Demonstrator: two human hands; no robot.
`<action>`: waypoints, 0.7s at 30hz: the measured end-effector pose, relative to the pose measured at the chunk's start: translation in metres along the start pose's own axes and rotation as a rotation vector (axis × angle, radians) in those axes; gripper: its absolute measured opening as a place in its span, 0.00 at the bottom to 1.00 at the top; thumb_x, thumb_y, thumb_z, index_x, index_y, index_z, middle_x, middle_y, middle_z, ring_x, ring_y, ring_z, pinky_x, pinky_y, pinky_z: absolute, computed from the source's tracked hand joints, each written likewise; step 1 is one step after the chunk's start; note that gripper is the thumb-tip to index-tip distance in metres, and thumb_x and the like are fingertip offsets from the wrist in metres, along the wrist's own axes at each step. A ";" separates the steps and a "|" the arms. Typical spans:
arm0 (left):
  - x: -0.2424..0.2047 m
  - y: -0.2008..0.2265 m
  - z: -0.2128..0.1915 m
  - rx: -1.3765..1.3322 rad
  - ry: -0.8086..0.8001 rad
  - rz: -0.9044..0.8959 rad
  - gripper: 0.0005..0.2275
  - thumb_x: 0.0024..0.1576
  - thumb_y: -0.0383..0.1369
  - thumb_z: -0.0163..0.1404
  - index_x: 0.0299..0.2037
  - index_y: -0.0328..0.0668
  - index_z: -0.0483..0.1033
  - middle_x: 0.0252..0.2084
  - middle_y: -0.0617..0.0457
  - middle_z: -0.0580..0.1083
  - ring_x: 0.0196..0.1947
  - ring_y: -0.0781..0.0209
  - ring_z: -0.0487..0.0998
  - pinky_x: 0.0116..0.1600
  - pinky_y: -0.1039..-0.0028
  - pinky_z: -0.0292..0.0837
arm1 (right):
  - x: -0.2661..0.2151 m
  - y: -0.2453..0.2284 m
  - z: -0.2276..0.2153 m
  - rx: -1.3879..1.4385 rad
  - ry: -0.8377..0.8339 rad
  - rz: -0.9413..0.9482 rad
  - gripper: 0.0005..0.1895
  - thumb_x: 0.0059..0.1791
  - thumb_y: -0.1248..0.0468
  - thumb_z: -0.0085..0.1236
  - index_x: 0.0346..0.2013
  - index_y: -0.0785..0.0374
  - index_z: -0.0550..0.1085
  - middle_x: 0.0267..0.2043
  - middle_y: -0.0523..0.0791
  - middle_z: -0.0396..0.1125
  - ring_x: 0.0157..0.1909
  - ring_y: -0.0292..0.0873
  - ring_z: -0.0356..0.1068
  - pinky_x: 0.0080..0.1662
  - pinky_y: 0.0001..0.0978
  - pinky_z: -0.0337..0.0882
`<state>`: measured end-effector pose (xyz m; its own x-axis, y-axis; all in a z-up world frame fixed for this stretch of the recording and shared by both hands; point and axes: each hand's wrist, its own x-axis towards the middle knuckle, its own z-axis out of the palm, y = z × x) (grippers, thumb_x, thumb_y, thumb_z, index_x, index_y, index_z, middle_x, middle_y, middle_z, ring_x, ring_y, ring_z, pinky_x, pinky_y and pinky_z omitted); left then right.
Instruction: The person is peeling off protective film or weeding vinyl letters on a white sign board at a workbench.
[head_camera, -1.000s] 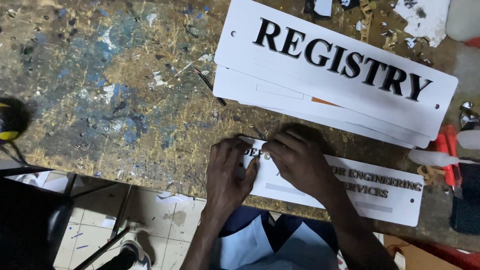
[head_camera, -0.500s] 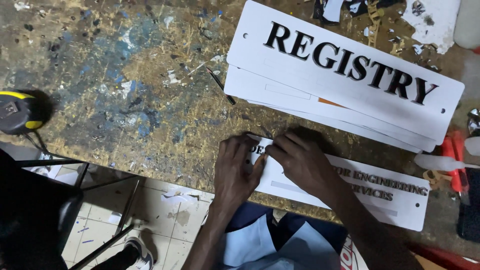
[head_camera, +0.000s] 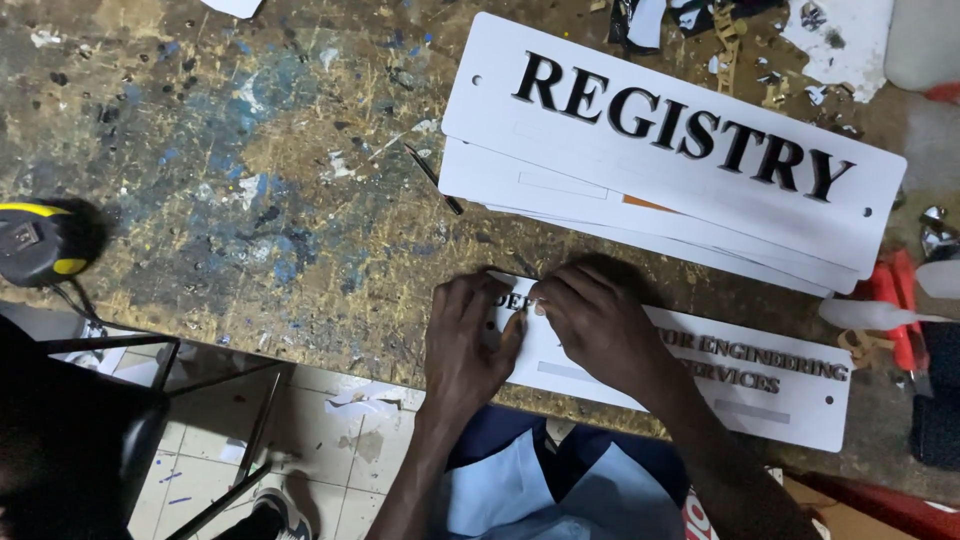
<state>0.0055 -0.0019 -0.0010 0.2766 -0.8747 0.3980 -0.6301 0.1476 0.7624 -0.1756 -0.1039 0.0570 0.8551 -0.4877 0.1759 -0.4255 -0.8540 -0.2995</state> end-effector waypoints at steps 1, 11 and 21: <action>-0.001 0.000 0.000 -0.002 -0.003 0.003 0.13 0.58 0.32 0.66 0.52 0.41 0.85 0.49 0.44 0.78 0.56 0.35 0.79 0.58 0.49 0.79 | 0.000 0.000 0.003 -0.001 0.001 0.004 0.04 0.63 0.65 0.55 0.48 0.60 0.77 0.41 0.46 0.70 0.47 0.52 0.78 0.42 0.39 0.77; -0.001 -0.002 -0.001 -0.002 -0.022 -0.008 0.13 0.60 0.33 0.64 0.53 0.41 0.84 0.49 0.43 0.78 0.57 0.34 0.79 0.59 0.48 0.79 | -0.001 -0.005 0.022 -0.196 0.156 -0.028 0.10 0.60 0.61 0.57 0.35 0.58 0.78 0.35 0.44 0.68 0.38 0.47 0.75 0.30 0.36 0.72; -0.001 -0.003 0.001 -0.005 -0.003 0.006 0.13 0.60 0.32 0.65 0.54 0.41 0.85 0.48 0.43 0.78 0.57 0.34 0.79 0.58 0.50 0.79 | -0.008 0.009 0.032 -0.078 0.177 -0.014 0.08 0.63 0.61 0.50 0.41 0.55 0.74 0.34 0.42 0.63 0.38 0.50 0.74 0.31 0.39 0.74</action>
<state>0.0061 -0.0018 -0.0044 0.2707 -0.8753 0.4008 -0.6283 0.1549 0.7624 -0.1762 -0.1016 0.0228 0.7982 -0.4945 0.3440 -0.4418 -0.8688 -0.2238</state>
